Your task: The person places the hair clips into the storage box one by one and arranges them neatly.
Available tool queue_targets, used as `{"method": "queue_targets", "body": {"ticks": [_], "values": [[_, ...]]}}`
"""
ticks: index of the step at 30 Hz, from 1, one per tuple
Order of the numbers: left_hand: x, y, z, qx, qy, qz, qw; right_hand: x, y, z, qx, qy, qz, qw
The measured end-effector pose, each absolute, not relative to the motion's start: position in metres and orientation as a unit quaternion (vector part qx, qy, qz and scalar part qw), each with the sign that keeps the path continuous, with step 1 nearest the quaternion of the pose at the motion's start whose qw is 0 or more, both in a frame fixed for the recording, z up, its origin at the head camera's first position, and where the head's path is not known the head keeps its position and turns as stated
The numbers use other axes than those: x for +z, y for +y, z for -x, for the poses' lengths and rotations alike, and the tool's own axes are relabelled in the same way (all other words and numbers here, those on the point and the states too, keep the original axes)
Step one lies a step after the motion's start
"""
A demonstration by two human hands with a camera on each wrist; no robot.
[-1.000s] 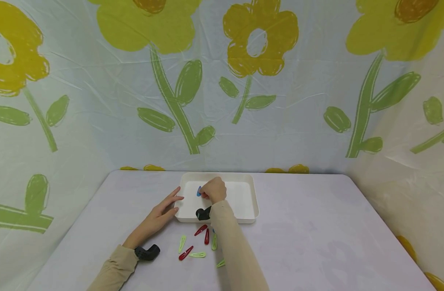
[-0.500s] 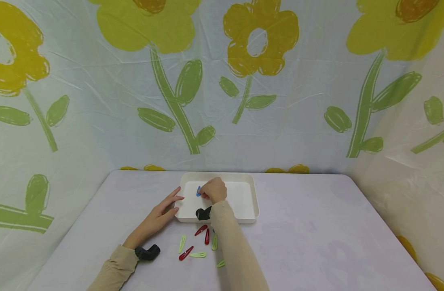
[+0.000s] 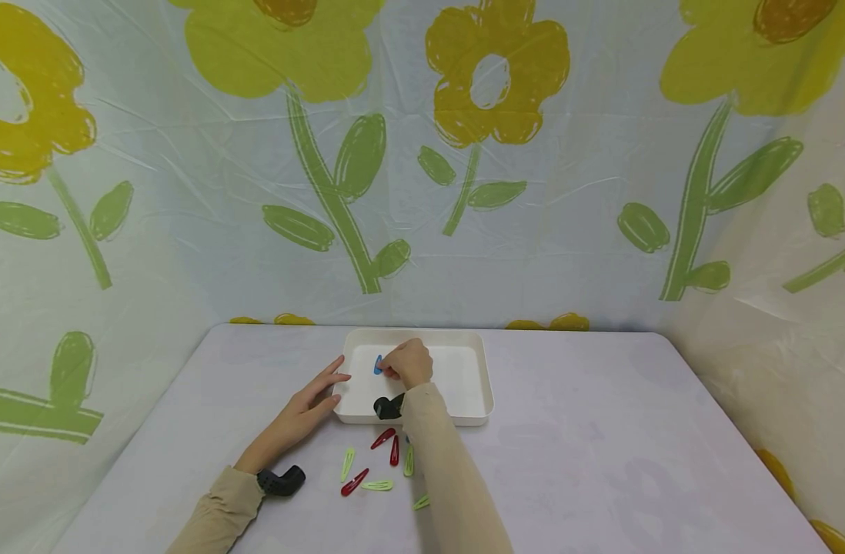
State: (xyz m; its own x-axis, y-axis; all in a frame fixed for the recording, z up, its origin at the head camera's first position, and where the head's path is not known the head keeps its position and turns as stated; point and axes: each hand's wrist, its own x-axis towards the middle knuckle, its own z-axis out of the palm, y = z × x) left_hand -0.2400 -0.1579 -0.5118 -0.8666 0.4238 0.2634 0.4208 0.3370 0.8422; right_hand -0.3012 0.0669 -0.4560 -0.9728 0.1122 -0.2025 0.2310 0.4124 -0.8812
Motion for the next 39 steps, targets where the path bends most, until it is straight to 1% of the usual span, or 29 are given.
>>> {"method": "queue_targets", "body": {"ticks": [6, 11, 15, 19, 24, 28, 32, 39], "values": [[-0.511, -0.157, 0.239, 0.514, 0.819, -0.254, 0.006, -0.455, 0.071, 0.304, -0.584, 0.800, -0.111, 0.084], [-0.511, -0.156, 0.239, 0.515, 0.819, -0.253, 0.006, -0.451, 0.074, 0.306, -0.630, 0.757, -0.122, 0.123], [-0.512, -0.157, 0.239, 0.515, 0.819, -0.252, 0.000, -0.448, 0.077, 0.305, -0.633, 0.753, -0.101, 0.147], [-0.513, -0.157, 0.240, 0.516, 0.817, -0.257, -0.008, -0.444, 0.081, 0.300, -0.618, 0.767, -0.073, 0.155], [-0.512, -0.157, 0.240, 0.515, 0.819, -0.254, 0.000, -0.435, 0.087, 0.295, -0.594, 0.789, -0.019, 0.155], [-0.515, -0.157, 0.241, 0.511, 0.821, -0.253, -0.008, -0.427, 0.095, 0.288, -0.589, 0.793, 0.016, 0.153], [-0.516, -0.156, 0.242, 0.523, 0.815, -0.249, -0.013, -0.420, 0.101, 0.281, -0.587, 0.797, 0.046, 0.132], [-0.515, -0.155, 0.242, 0.518, 0.821, -0.241, -0.006, -0.406, 0.109, 0.266, -0.584, 0.800, 0.110, 0.081]]}}
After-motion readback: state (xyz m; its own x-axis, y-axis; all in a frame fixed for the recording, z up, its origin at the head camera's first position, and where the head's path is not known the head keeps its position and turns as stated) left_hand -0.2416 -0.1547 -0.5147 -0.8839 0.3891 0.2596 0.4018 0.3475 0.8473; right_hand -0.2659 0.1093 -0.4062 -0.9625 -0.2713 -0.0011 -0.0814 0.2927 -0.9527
